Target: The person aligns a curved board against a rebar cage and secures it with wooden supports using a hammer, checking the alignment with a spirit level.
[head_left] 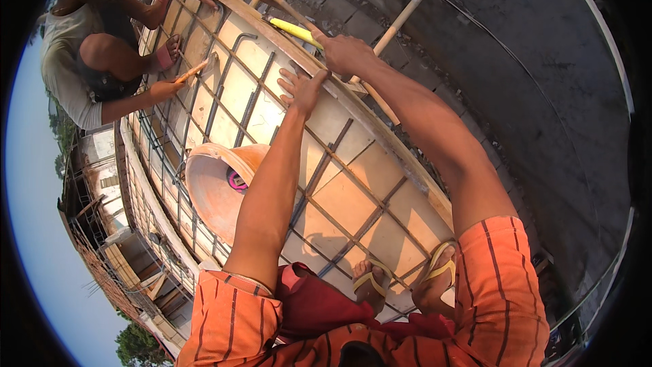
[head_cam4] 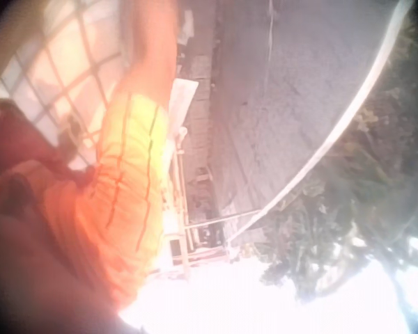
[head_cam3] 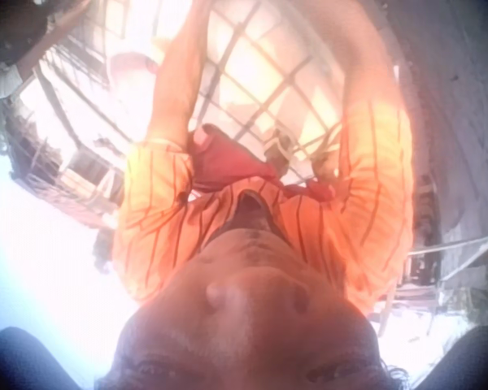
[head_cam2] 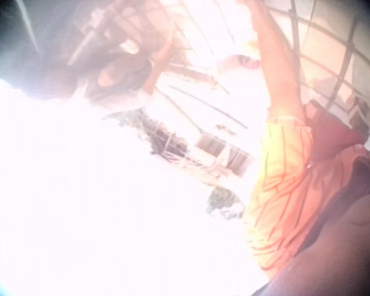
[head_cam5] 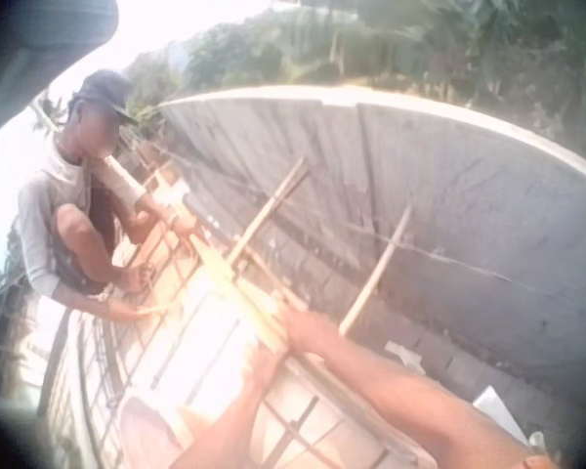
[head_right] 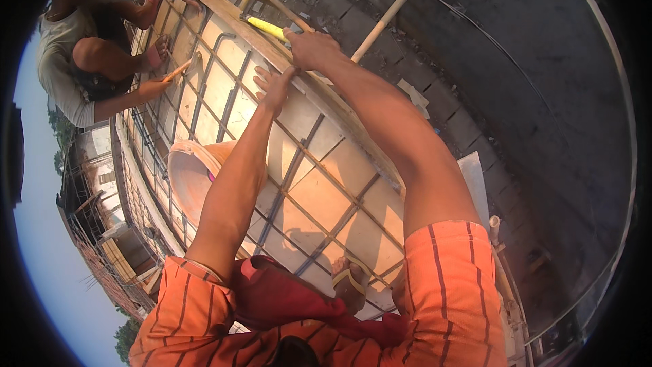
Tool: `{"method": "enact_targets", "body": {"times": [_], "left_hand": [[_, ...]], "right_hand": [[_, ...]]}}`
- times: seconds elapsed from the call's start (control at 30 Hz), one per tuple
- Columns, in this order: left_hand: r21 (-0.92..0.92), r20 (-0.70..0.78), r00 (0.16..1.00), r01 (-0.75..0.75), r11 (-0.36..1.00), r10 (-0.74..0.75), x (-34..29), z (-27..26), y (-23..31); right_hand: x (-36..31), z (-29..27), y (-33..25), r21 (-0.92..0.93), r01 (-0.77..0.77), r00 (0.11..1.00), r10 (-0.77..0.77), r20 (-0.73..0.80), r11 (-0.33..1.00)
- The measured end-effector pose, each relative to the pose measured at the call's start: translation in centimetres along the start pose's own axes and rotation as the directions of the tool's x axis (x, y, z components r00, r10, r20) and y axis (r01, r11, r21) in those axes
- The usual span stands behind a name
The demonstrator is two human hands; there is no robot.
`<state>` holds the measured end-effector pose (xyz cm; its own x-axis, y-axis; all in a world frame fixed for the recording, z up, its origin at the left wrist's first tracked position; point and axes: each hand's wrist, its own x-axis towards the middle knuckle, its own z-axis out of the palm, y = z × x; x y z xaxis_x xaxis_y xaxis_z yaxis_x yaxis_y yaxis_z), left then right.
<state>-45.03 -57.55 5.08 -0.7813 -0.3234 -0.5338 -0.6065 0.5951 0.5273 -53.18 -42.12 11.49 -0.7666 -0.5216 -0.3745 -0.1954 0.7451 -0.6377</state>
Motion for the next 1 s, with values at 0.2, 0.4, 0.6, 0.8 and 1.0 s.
{"method": "enact_targets", "body": {"times": [0.2,0.4,0.6,0.8,1.0], "left_hand": [[-0.057,0.009,0.999,-0.036,0.998,0.037,-0.3,-0.1,-0.2],[0.005,0.009,1.000,0.015,1.000,-0.015,-0.6,-0.2,0.9],[0.060,0.022,1.000,0.019,0.998,-0.020,-0.1,-0.4,-0.2],[0.049,0.027,1.000,0.008,0.999,-0.010,0.1,-0.1,0.1],[0.035,0.002,1.000,-0.003,0.999,0.003,-0.1,-0.3,-0.3]], "right_hand": [[-0.3,1.3,0.0,0.096,-0.045,0.997,0.051,-0.065,0.994],[2.2,2.2,0.1,0.317,0.081,0.964,0.007,-0.267,0.945],[1.1,1.2,0.5,0.081,0.005,1.000,-0.006,0.014,0.997],[3.7,4.1,1.5,0.792,-0.013,0.981,0.161,-0.108,0.610],[1.9,0.3,2.2,0.900,-0.102,0.993,0.099,0.066,0.423]]}}
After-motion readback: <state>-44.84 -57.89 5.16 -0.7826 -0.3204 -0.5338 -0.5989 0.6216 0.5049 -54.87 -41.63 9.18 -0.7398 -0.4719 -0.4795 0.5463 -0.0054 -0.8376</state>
